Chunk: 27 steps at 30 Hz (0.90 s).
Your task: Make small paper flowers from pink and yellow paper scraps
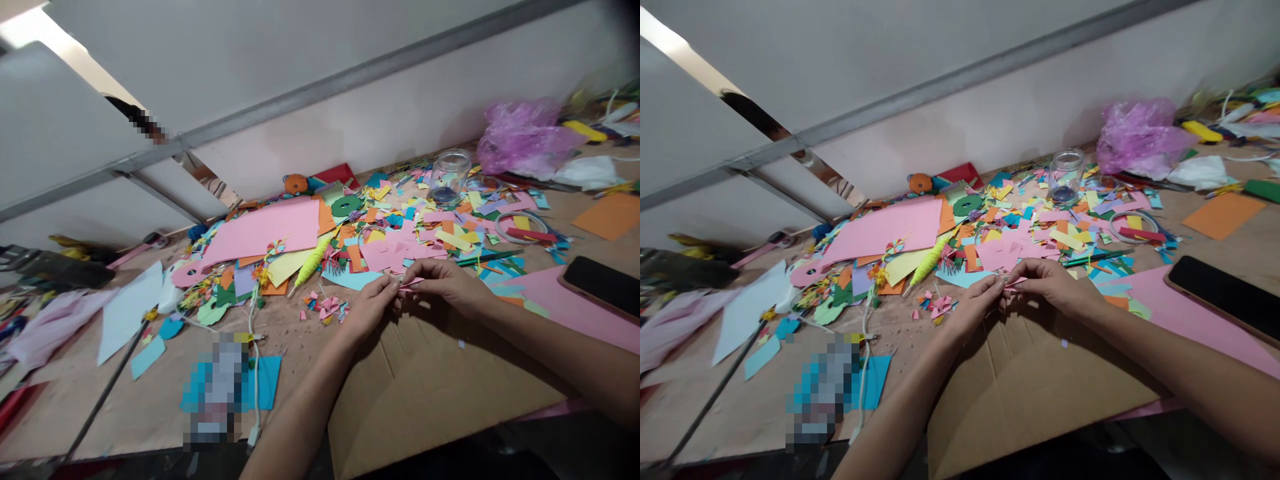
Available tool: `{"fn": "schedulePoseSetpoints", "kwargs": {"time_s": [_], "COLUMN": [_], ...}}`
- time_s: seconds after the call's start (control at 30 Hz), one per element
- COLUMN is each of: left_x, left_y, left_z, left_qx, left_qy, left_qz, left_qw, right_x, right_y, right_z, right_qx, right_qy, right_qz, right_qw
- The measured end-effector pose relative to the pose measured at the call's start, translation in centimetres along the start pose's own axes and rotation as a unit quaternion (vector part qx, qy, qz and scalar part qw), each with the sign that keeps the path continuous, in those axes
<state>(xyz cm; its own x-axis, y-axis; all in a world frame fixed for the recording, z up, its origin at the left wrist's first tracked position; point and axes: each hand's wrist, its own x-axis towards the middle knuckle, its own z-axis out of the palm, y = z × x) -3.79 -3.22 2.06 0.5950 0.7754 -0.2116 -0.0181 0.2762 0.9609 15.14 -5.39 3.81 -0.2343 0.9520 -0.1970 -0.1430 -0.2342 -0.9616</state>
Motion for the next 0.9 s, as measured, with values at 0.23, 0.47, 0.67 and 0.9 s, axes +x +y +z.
{"fn": "schedulePoseSetpoints", "kwargs": {"time_s": [0.23, 0.47, 0.67, 0.9], "left_x": [-0.36, -0.19, -0.18, -0.18], "left_y": [0.70, 0.60, 0.49, 0.50], "left_z": [0.02, 0.11, 0.28, 0.32], "left_qx": [0.119, 0.263, 0.349, 0.339], "left_qy": [0.024, 0.080, 0.099, 0.089], "left_qz": [0.024, 0.072, 0.101, 0.097], "left_qw": [0.992, 0.959, 0.926, 0.931], "right_x": [0.05, 0.15, -0.06, -0.08], "right_y": [-0.13, 0.06, -0.28, 0.00], "right_z": [0.13, 0.20, 0.48, 0.33], "right_qx": [-0.003, 0.010, 0.015, 0.001], "right_qy": [-0.011, -0.010, -0.014, 0.010], "right_qz": [0.007, 0.000, 0.004, -0.021], "right_qw": [1.000, 1.000, 1.000, 1.000]}}
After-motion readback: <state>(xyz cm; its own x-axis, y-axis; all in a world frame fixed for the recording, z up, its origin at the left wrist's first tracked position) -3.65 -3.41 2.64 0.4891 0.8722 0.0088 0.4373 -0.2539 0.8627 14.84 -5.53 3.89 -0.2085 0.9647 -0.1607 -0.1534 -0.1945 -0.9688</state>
